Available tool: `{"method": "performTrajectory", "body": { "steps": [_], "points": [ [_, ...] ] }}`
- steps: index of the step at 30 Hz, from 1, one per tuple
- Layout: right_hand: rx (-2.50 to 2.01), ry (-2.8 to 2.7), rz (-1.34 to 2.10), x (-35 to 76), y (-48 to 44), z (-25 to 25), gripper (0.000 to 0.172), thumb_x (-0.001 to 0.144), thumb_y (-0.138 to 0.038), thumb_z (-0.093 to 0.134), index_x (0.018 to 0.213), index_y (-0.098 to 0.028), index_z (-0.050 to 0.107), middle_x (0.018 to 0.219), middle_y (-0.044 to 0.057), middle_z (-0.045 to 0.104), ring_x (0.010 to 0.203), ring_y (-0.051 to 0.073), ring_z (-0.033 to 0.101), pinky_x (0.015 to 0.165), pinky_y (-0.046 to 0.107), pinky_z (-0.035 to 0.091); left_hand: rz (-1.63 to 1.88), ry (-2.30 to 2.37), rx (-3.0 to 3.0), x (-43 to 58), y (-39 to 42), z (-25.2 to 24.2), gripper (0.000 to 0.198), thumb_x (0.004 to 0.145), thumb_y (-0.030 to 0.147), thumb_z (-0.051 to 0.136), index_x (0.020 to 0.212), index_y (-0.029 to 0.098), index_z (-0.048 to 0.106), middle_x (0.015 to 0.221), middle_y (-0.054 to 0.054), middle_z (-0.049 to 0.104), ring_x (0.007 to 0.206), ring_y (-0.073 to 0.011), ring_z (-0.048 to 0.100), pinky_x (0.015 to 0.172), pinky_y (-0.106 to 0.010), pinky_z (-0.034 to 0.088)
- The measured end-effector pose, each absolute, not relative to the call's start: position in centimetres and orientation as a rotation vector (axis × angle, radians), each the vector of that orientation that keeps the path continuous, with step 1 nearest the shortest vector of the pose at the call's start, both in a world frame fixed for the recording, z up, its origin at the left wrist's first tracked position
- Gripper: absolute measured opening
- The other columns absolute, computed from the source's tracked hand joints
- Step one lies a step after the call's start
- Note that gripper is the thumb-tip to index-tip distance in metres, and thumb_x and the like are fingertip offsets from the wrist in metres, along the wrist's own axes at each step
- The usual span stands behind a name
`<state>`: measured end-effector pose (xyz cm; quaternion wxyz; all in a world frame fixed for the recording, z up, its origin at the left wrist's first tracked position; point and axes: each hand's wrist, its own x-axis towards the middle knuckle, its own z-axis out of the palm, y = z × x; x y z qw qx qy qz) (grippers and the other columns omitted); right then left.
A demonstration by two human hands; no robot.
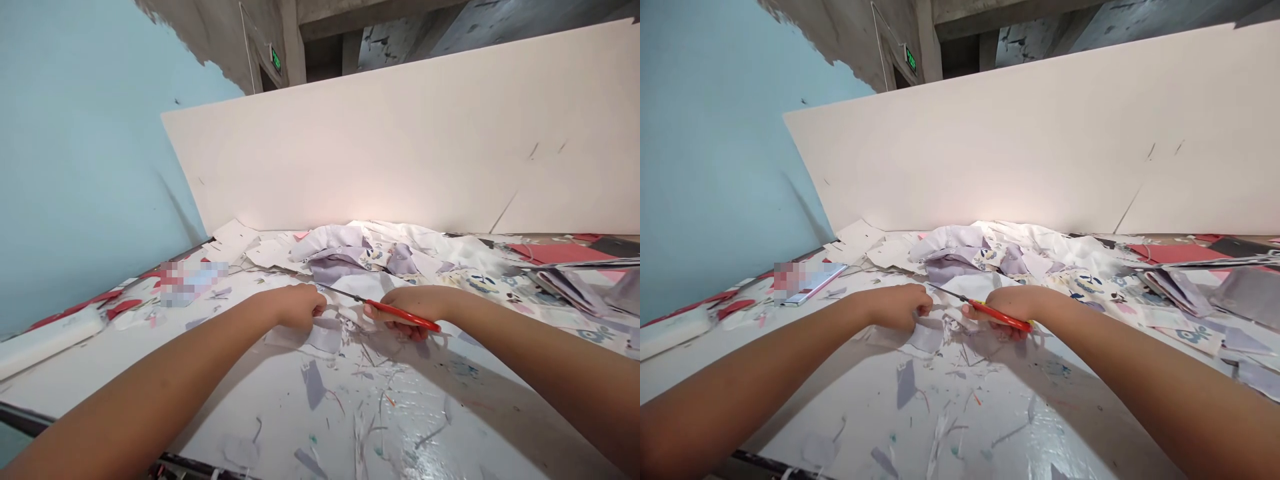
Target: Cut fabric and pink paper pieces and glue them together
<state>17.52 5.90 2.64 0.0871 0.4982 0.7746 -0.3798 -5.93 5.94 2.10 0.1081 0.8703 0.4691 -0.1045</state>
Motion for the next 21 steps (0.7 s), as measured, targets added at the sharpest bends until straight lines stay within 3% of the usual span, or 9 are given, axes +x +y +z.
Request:
{"method": "performTrajectory", "body": {
  "steps": [4, 7, 11, 18, 21],
  "points": [
    [1.520, 2.316, -1.115, 18.6, 5.6, 2.8, 0.051, 0.069, -0.066, 0.039, 0.057, -0.017, 0.045, 0.053, 0.002, 0.052, 0.039, 0.012, 0.048, 0.042, 0.025, 0.038, -0.295, 1.304, 2.547, -5.5, 6.2, 2.3, 0.010, 0.056, 0.019, 0.048, 0.066, 0.021, 0.047, 0.075, 0.000, 0.052, 0.060, -0.0137, 0.043, 0.050, -0.025, 0.029],
    [1.539, 2.322, -1.145, 19.9, 5.8, 2.5, 0.051, 0.069, -0.067, 0.039, 0.057, -0.017, 0.044, 0.053, 0.002, 0.052, 0.042, 0.013, 0.050, 0.042, 0.025, 0.038, -0.201, 1.245, 2.514, -5.1, 6.1, 3.2, 0.011, 0.060, 0.021, 0.048, 0.071, 0.022, 0.049, 0.074, 0.001, 0.053, 0.061, -0.0134, 0.044, 0.052, -0.024, 0.030],
    [1.530, 2.335, -1.220, 21.6, 5.6, 2.8, 0.052, 0.070, -0.068, 0.037, 0.058, -0.017, 0.043, 0.052, 0.000, 0.046, 0.047, 0.014, 0.052, 0.045, 0.024, 0.039, 0.097, 1.125, 2.294, -4.9, 6.4, 4.6, 0.017, 0.065, 0.026, 0.051, 0.081, 0.023, 0.053, 0.080, 0.001, 0.055, 0.069, -0.0145, 0.050, 0.058, -0.024, 0.036],
    [1.663, 2.409, -1.297, 24.1, 4.5, 4.0, 0.049, 0.075, -0.067, 0.028, 0.072, -0.020, 0.039, 0.061, -0.003, 0.039, 0.052, 0.012, 0.048, 0.057, 0.026, 0.042, 0.710, 0.979, 1.692, -5.1, 8.2, 4.6, 0.017, 0.063, 0.025, 0.059, 0.079, 0.020, 0.056, 0.081, -0.001, 0.057, 0.074, -0.0143, 0.055, 0.066, -0.028, 0.042],
    [1.791, 2.530, -1.000, 25.0, 4.5, 3.9, 0.046, 0.077, -0.065, 0.028, 0.069, -0.021, 0.039, 0.063, -0.002, 0.040, 0.054, 0.012, 0.046, 0.055, 0.025, 0.041, 0.906, 1.006, 1.560, -5.1, 8.7, 4.4, 0.018, 0.061, 0.024, 0.061, 0.078, 0.019, 0.056, 0.077, 0.000, 0.056, 0.069, -0.0131, 0.054, 0.061, -0.027, 0.042]
  ]
}}
